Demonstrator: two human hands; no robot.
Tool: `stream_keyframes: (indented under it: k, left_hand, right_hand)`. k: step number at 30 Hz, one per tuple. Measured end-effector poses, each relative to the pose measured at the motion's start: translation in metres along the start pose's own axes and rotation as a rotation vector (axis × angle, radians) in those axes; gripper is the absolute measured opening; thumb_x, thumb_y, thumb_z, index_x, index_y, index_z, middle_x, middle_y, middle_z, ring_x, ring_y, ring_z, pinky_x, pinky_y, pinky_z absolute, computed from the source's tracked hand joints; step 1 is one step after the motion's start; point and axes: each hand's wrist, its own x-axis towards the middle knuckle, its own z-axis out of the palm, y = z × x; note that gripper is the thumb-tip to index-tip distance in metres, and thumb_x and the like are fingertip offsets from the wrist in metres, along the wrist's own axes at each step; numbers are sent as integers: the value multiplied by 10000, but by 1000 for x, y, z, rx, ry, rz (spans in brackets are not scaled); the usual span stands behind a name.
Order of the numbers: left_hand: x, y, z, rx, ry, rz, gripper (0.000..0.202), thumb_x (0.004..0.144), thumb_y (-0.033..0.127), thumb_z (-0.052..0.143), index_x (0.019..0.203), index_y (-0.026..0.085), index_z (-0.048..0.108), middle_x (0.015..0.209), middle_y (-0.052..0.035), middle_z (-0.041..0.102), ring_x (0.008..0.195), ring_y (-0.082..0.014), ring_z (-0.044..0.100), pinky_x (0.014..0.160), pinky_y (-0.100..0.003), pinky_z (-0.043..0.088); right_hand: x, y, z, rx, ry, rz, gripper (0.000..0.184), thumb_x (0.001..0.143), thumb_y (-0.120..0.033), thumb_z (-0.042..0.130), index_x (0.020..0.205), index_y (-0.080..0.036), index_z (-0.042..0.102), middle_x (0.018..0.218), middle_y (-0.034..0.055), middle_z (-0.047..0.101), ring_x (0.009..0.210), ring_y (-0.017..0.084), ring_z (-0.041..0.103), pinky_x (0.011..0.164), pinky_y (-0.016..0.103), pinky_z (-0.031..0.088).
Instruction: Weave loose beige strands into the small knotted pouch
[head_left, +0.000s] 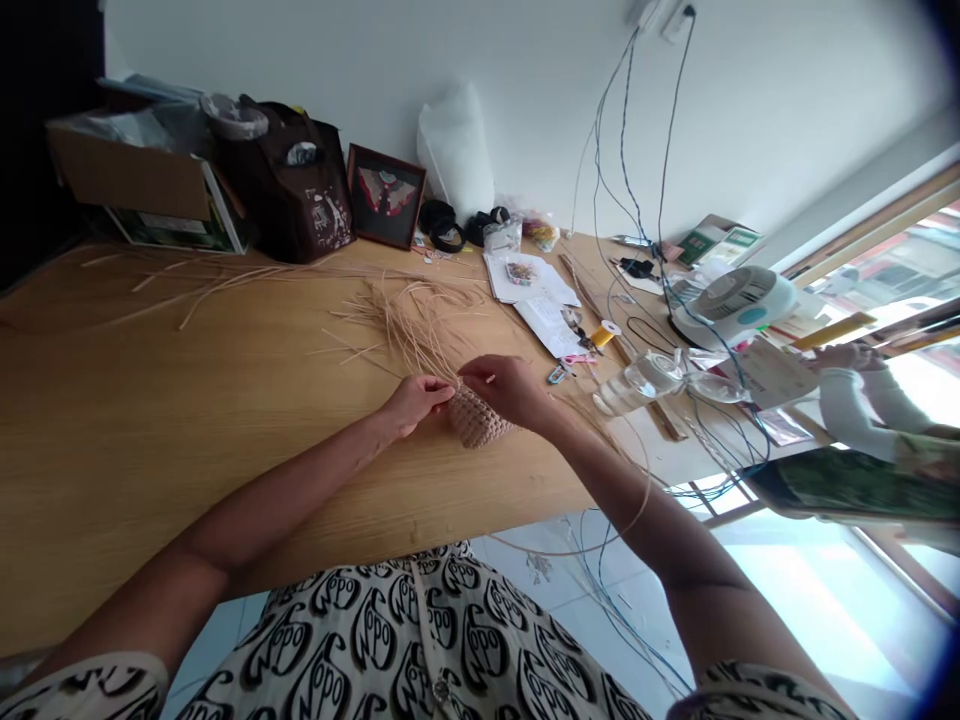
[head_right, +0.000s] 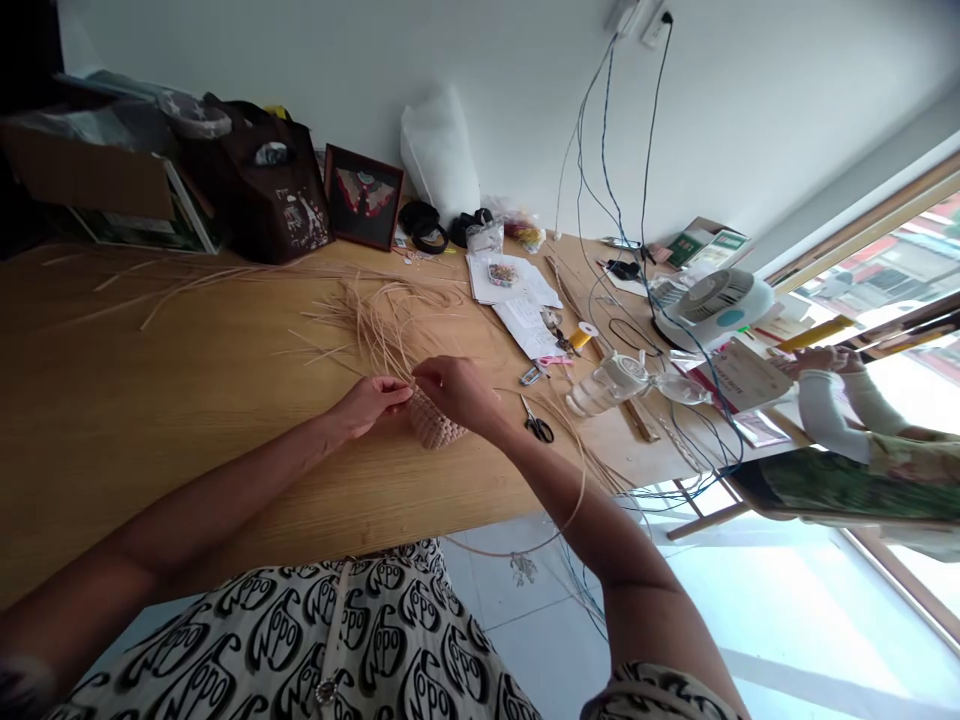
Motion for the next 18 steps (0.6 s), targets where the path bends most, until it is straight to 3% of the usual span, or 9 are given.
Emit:
stream_keyframes:
  k: [6,11,18]
  left_hand:
    - [4,-1,-3,-32,-120,7,243,583,279,745,755,122,672,697,-21,632,605,-74,514,610,-239,420]
    - [3,-1,-1,-68,-115,-9,197,576,243,756,712,121,683,700,-28,641,645,-90,540,667,-259,435]
    - [0,2,0,-45,-159,6,82,605,171,707,591,116,648,549,21,544,510,-48,420,531,-211,341]
  right_hand:
    - [-16,-1,22,-302,25,31,241,905,-295,458,979,-218,674,873,56,621,801,153,566,629,241,375]
    - [-12,-15,26,-619,-83,-51,211,912,-229,433,946,-185,637,917,96,587,838,199,539,505,275,287]
    - [-6,-13,22,-701,-172,-110,171,888,-149,436,927,-163,603,894,82,573,770,209,554,458,300,218]
